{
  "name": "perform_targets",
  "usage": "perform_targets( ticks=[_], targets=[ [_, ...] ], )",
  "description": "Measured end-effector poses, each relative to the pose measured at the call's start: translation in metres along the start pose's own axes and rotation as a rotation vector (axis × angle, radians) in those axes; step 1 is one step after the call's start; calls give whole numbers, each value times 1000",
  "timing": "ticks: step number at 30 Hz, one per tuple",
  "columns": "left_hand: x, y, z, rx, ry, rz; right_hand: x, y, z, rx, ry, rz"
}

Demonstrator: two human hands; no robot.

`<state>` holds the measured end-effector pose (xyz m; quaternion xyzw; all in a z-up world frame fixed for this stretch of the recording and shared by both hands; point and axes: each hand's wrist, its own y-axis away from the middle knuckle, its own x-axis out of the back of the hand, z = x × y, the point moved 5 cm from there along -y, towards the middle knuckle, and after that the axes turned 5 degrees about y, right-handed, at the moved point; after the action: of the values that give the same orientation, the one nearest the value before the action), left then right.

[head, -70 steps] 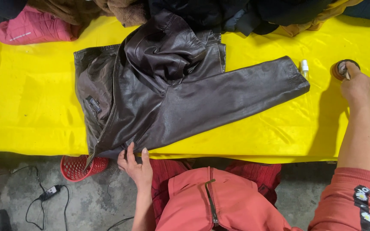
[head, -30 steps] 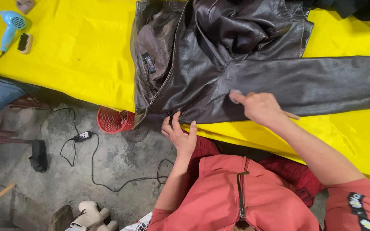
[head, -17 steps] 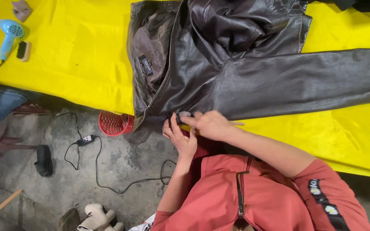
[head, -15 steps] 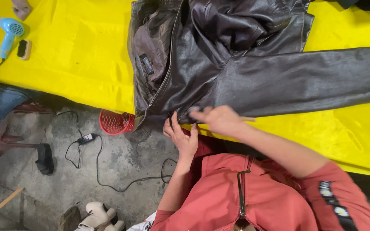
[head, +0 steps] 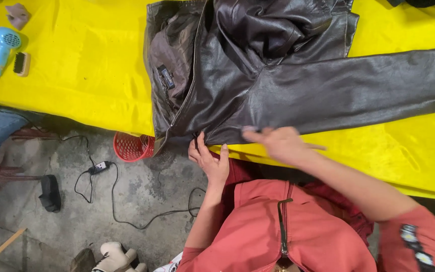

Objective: The person cleans a black leather jacket laid out on a yellow table. They spray a liquid onto the jacket and rub it in with their hands, then use a brush to scrub the surface. A hairdryer is used to dry the jacket, followed by further brushing and additional spraying.

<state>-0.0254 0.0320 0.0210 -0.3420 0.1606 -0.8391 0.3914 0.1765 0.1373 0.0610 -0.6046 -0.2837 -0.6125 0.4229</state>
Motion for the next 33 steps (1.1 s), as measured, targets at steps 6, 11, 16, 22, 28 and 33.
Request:
perform_targets(
  ticks=[6,11,16,22,28,33],
  targets=[
    [4,-6,19,134,76,-4,12,52,59,-105,237,-61],
    [-1,-3,17,182,37,2,27,27,13,-101,11,-15],
    [4,-3,14,124,23,7,-17,103,69,5,737,-64],
    [10,-4,46,-174,-171,28,27,107,109,-367,286,-98],
    [-32,10,75,-378,-118,-232,3,0,31,-148,9,80],
    [-35,19,55,-408,-151,-241,-20,30,131,-340,158,-163]
  ],
)
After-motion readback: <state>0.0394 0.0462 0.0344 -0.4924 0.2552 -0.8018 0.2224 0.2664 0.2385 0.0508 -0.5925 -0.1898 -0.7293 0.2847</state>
